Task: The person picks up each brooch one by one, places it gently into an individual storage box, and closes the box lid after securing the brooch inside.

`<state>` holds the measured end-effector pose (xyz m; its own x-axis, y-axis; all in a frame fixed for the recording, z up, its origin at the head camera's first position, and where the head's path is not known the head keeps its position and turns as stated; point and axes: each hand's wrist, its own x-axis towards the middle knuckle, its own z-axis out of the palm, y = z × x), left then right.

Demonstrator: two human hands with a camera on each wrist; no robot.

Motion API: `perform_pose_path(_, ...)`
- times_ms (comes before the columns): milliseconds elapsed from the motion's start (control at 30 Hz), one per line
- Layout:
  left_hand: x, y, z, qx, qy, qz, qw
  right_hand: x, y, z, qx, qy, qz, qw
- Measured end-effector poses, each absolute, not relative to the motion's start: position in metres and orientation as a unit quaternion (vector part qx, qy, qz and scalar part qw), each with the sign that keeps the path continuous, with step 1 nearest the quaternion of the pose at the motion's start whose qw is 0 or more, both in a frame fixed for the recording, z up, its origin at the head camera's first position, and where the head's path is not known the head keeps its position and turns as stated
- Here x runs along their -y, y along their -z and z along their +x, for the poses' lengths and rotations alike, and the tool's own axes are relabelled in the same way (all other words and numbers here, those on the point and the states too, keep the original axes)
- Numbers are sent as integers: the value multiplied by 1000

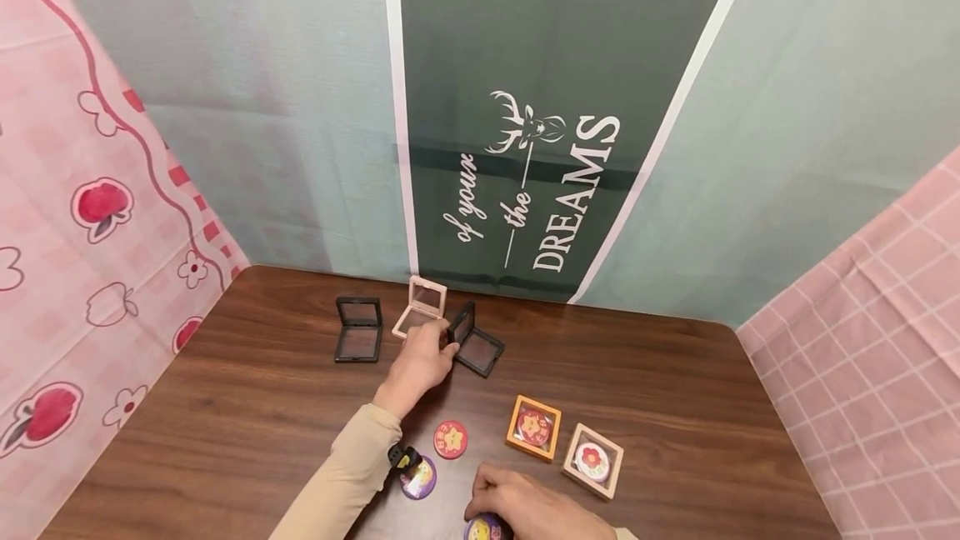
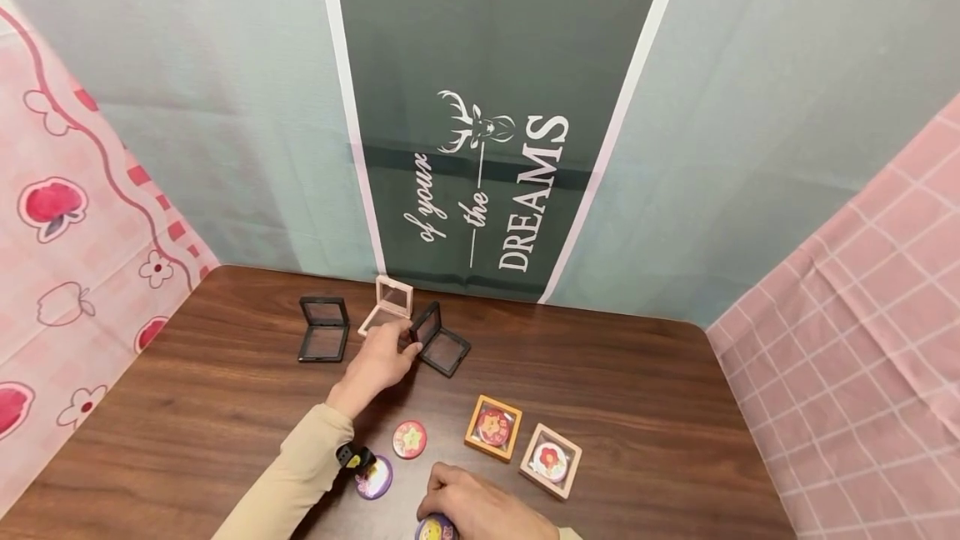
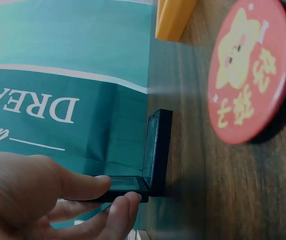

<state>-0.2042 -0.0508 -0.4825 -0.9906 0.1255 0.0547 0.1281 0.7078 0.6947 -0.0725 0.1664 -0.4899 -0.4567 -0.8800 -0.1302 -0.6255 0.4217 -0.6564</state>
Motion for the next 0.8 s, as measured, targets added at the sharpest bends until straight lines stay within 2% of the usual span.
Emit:
perform_pose_path(367, 52, 488, -207, 924, 376, -60, -26, -167, 490, -71, -817, 280, -442, 242)
perform_pose_path(800, 60, 492, -211, 919, 387, -58, -46, -167, 492, -73, -800, 306, -463, 229)
